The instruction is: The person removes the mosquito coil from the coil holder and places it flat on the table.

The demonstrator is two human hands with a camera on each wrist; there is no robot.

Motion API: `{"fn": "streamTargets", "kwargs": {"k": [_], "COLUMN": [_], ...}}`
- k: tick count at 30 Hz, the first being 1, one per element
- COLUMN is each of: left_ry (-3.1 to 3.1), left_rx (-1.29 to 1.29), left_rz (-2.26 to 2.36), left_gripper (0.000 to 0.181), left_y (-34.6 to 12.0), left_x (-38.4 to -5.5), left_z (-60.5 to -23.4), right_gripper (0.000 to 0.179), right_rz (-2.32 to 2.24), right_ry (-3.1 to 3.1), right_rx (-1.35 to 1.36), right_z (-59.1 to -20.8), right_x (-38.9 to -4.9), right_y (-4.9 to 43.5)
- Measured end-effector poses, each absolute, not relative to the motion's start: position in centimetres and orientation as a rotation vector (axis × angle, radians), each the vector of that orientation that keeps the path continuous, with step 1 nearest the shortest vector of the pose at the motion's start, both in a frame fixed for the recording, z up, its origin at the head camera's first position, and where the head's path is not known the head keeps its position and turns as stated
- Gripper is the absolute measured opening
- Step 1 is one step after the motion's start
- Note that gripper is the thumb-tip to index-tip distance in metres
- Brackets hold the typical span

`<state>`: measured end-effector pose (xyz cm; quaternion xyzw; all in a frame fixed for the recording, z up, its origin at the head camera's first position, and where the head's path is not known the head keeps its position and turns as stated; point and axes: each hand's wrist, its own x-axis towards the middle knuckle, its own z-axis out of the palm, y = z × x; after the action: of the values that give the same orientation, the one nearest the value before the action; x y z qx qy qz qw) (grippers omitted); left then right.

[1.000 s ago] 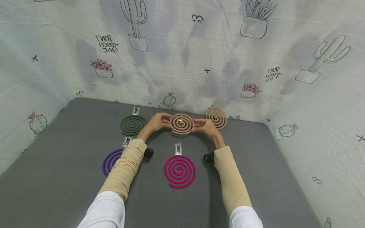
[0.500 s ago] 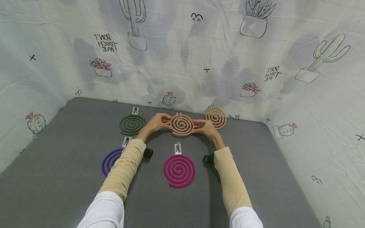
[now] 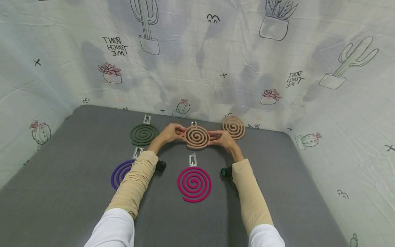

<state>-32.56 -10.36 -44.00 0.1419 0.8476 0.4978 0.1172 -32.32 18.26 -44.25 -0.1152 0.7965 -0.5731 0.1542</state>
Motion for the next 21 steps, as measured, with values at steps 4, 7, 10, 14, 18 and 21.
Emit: {"fn": "streamTargets", "kwargs": {"k": [4, 7, 10, 14, 18, 21], "left_ry": [2.454, 2.441, 2.45, 2.466, 2.469, 2.478], "left_rx": [0.416, 0.425, 0.431, 0.425, 0.435, 0.453], "left_rz": [1.458, 1.45, 1.425, 1.385, 1.37, 1.358], "left_gripper": [0.045, 0.045, 0.044, 0.044, 0.045, 0.045], "left_y": [-10.4, -10.41, -10.47, -10.64, -10.75, -10.8], "left_x": [-32.37, -32.29, -32.28, -32.31, -32.41, -32.54], "left_z": [-43.96, -44.02, -44.16, -44.28, -44.28, -44.26], "right_gripper": [0.056, 0.056, 0.056, 0.054, 0.053, 0.052], "right_rz": [-1.597, -1.563, -1.528, -1.504, -1.499, -1.498], "right_ry": [2.315, 2.336, 2.357, 2.37, 2.376, 2.379], "right_rx": [-0.354, -0.358, -0.369, -0.396, -0.417, -0.41], "right_z": [-44.16, -44.1, -44.11, -44.26, -44.35, -44.32], "right_x": [-32.27, -32.25, -32.32, -32.49, -32.58, -32.52], "right_y": [18.25, 18.18, 18.11, 18.02, 17.97, 17.9]}}
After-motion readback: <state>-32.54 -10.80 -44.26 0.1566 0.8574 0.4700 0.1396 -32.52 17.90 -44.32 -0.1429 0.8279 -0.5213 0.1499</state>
